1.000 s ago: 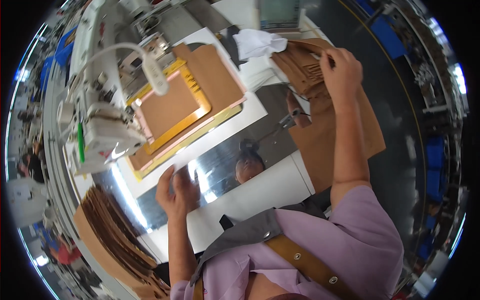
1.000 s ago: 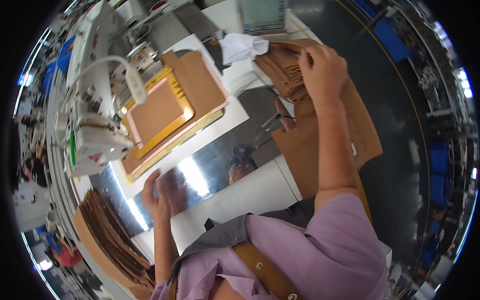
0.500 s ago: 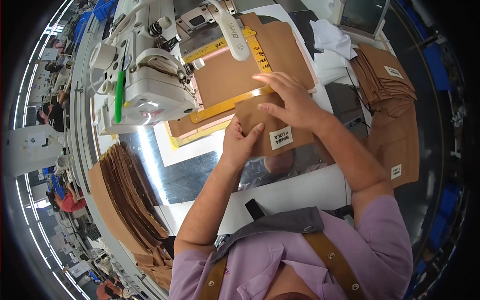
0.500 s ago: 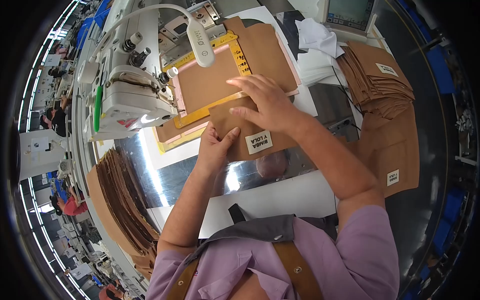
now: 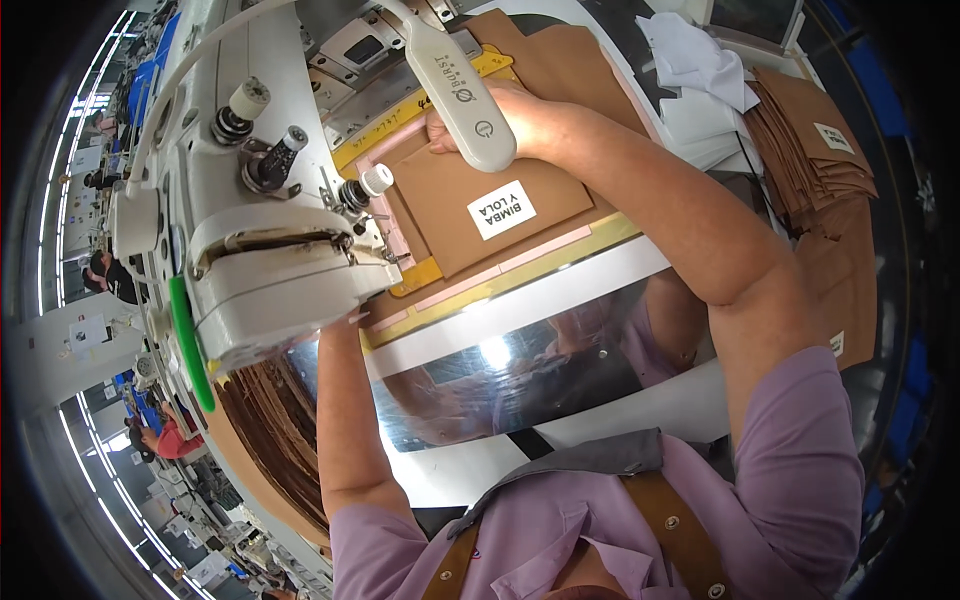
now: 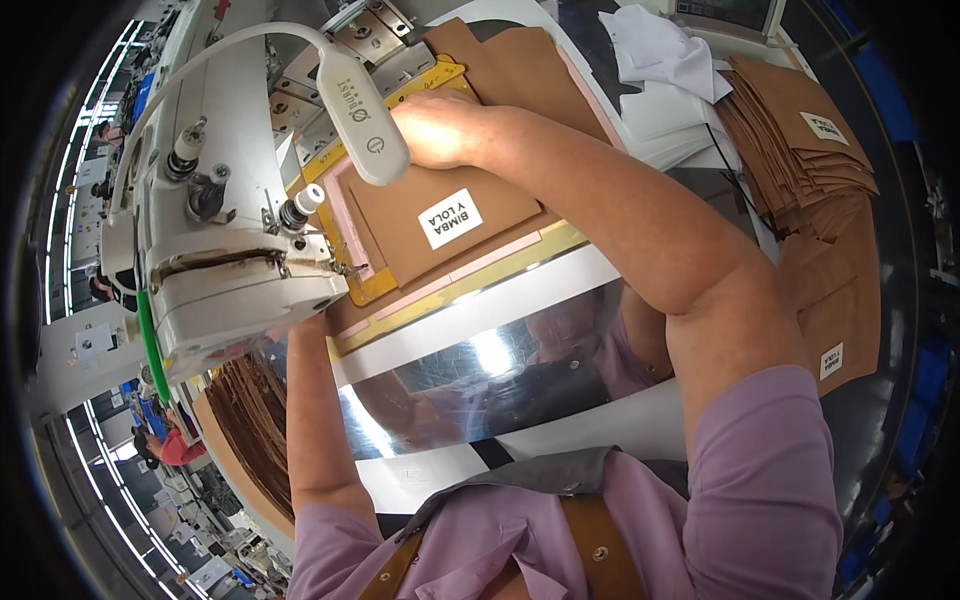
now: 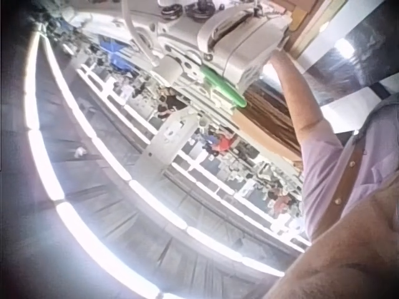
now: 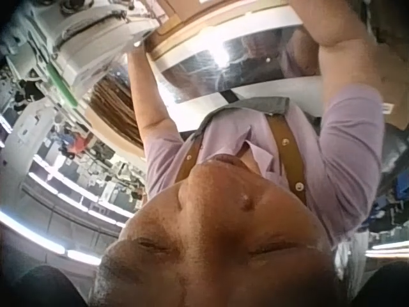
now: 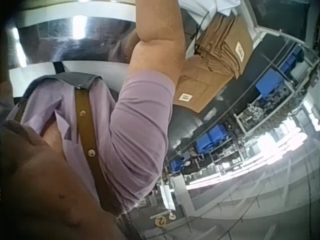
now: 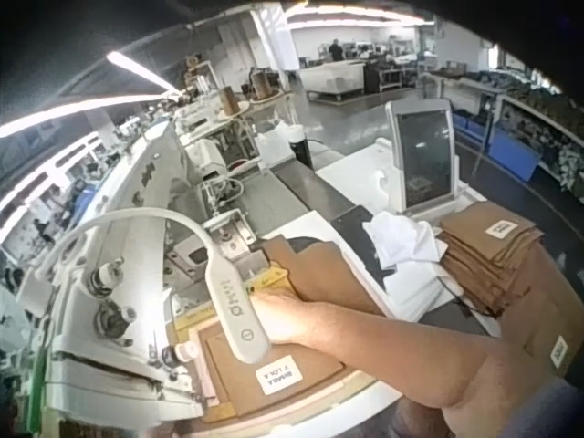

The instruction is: Sewing a leather pocket onto a larger piece of leather using an industrial sewing machine.

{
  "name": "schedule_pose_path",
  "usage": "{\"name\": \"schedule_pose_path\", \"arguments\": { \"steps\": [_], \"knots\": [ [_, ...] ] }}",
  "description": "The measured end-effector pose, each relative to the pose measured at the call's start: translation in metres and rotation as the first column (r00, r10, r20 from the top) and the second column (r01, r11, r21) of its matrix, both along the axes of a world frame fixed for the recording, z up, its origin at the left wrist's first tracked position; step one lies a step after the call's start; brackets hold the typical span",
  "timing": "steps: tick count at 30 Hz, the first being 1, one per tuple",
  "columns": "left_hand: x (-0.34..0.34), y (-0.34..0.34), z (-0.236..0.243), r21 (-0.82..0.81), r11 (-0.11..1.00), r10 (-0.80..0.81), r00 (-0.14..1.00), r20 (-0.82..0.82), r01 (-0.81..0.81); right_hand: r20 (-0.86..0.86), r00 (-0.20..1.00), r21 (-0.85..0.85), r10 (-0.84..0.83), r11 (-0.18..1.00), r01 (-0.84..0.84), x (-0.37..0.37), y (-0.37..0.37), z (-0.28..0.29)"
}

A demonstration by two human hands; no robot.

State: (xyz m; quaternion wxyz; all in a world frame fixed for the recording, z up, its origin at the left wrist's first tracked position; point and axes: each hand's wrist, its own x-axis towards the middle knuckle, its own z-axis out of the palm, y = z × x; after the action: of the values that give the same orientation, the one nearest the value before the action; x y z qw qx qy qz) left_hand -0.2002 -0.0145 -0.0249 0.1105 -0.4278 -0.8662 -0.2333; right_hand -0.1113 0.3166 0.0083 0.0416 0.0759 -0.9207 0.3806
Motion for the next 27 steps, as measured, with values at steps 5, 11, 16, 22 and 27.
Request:
{"name": "schedule_pose_path", "arguments": {
  "steps": [5, 11, 16, 22, 27],
  "knots": [
    [-0.062, 0.038, -0.005, 0.0, 0.98, -0.199, 0.98, 0.03, 0.199, -0.039, 0.999, 0.106, -0.026, 0.994, 0.03, -0.022, -0.015, -0.007],
    [-0.082, 0.056, 0.007, -0.075, 0.965, -0.197, 0.881, 0.431, 0.252, -0.157, 0.986, 0.127, -0.064, 0.988, 0.084, -0.008, -0.005, -0.012],
    [-0.05, 0.067, 0.003, 0.178, 0.977, -0.169, 0.938, 0.304, 0.118, -0.153, 0.983, -0.015, -0.104, 0.995, 0.103, -0.004, 0.01, -0.02],
    [0.013, 0.072, 0.011, 0.336, 0.942, -0.135, 0.883, 0.449, -0.027, -0.158, 0.973, 0.014, -0.169, 0.985, 0.174, 0.0, -0.001, -0.011],
    [0.018, 0.072, 0.023, 0.209, 0.976, -0.135, 0.934, 0.331, 0.067, -0.118, 0.979, 0.313, -0.168, 0.929, 0.197, -0.001, -0.003, -0.003]
  ]
}}
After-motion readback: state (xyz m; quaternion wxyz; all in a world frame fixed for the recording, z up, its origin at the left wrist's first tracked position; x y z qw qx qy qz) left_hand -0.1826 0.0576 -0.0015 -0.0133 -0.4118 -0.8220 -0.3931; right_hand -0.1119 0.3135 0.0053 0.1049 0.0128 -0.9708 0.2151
